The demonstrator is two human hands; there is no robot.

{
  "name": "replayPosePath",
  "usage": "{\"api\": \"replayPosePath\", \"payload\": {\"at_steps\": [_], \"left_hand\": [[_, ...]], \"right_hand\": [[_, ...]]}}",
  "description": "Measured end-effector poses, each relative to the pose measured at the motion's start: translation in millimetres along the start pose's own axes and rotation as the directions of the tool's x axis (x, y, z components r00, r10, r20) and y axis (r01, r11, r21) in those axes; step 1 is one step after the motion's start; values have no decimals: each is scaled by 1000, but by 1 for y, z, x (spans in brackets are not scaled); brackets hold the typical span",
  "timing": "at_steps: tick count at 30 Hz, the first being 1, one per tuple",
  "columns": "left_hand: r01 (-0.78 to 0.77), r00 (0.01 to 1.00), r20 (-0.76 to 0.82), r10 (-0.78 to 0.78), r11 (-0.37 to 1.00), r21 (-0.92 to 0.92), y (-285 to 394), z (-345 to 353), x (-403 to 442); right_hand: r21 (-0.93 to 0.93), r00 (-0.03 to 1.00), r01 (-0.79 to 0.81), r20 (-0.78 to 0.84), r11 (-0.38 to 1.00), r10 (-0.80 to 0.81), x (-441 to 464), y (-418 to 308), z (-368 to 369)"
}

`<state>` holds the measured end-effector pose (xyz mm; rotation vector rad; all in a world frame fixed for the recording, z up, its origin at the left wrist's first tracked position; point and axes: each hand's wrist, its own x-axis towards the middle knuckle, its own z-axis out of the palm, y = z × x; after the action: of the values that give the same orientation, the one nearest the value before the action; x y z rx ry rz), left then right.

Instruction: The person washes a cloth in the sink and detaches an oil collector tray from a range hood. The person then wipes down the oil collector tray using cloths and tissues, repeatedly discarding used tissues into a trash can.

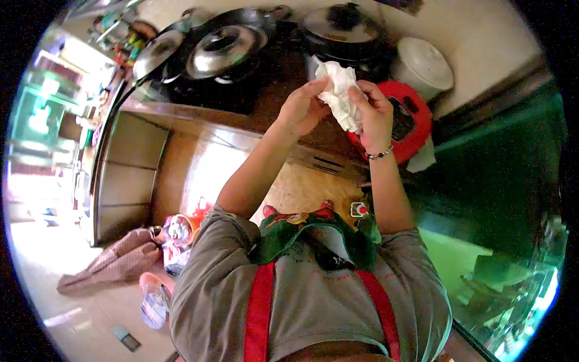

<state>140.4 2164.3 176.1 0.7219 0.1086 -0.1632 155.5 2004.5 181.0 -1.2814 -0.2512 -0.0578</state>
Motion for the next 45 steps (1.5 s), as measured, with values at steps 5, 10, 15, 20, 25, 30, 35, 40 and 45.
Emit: {"api": "replayPosePath", "payload": {"at_steps": [5, 10, 15, 20, 25, 30, 35, 40, 45], "left_hand": [[-284, 948, -184, 260, 951, -121, 75, -117, -66], [-406, 788, -482, 383, 912, 62, 157, -197, -168], [-536, 629, -613, 478, 838, 104, 213, -275, -255], [-632, 371, -707, 602, 721, 283, 260, -351, -336], [-748, 122, -750, 650, 557, 361, 290, -430, -384], [-810, -55, -838, 542, 467, 355, 342, -499, -431], [-676, -395, -713, 580, 342, 653, 429, -527, -478], [-454, -619, -557, 554, 327, 829, 492, -567, -555], [-514, -703, -587, 402, 283, 810, 514, -589, -617]], "right_hand": [[157, 972, -204, 148, 966, 182, -12, 27, 112], [364, 921, -342, 312, 866, 233, -31, 67, 246], [360, 861, -458, 406, 813, 305, -56, 108, 368], [224, 845, -398, 468, 890, 260, -94, 150, 491], [-140, 628, -435, 660, 889, 412, -118, 181, 584], [-267, 231, -543, 864, 796, 447, -124, 254, 680], [-378, -215, -405, 924, 833, 316, -139, 254, 784], [-385, -450, -119, 843, 915, 296, -143, 293, 891], [-503, -393, -455, 854, 734, 342, -152, 320, 965]]}}
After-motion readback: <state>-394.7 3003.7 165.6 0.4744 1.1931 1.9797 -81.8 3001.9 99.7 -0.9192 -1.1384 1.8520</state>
